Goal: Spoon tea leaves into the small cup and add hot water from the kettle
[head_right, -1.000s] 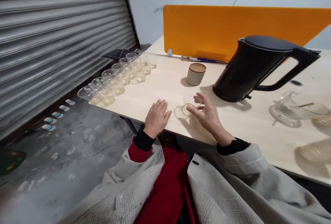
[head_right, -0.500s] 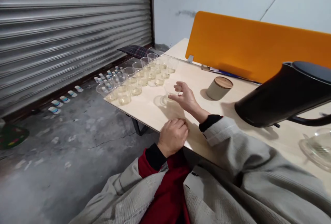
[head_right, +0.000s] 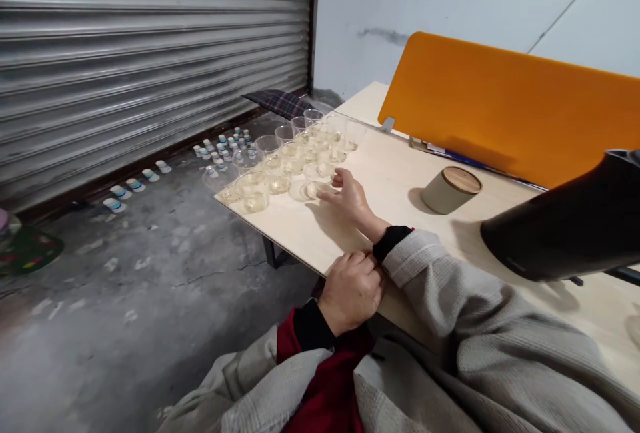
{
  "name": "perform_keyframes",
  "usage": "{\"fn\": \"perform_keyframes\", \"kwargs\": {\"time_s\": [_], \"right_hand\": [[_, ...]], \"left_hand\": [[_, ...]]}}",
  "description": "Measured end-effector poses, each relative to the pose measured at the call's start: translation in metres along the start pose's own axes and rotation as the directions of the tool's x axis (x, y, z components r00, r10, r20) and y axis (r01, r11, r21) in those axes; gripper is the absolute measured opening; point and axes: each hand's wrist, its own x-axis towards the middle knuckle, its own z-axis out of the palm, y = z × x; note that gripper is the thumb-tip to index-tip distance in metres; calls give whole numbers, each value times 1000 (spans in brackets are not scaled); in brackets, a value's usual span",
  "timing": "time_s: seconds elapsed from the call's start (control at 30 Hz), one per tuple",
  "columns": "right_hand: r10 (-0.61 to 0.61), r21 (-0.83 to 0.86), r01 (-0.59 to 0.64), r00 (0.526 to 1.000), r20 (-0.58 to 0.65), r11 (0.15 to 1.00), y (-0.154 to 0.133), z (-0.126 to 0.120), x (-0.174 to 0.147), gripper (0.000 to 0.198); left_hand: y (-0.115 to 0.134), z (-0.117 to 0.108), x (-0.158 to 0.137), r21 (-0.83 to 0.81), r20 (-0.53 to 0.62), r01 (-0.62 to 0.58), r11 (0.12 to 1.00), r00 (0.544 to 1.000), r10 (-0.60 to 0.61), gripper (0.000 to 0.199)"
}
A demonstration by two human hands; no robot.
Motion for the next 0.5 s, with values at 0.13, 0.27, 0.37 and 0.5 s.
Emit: {"fn": "perform_keyframes", "kwargs": {"time_s": [0.13, 0.27, 0.37, 0.5], "right_hand": [[65, -180, -62, 998, 12, 982, 4, 0, -2, 48], [68, -220, -63, 998, 17, 973, 0, 9, 3, 35], [60, -231, -54, 998, 22, 971, -2, 13, 8, 32], [66, -268, -51, 997, 48, 962, -8, 11, 11, 32]], "left_hand": [[0, 0, 0, -3, -21, 8, 1000, 1000, -8, 14], [0, 0, -1, -5, -24, 9, 1000, 1000, -9, 13], [1, 0, -1, 1, -9, 21, 1000, 1000, -21, 14], [2, -1, 0, 6, 0, 36, 999, 999, -36, 13]]}}
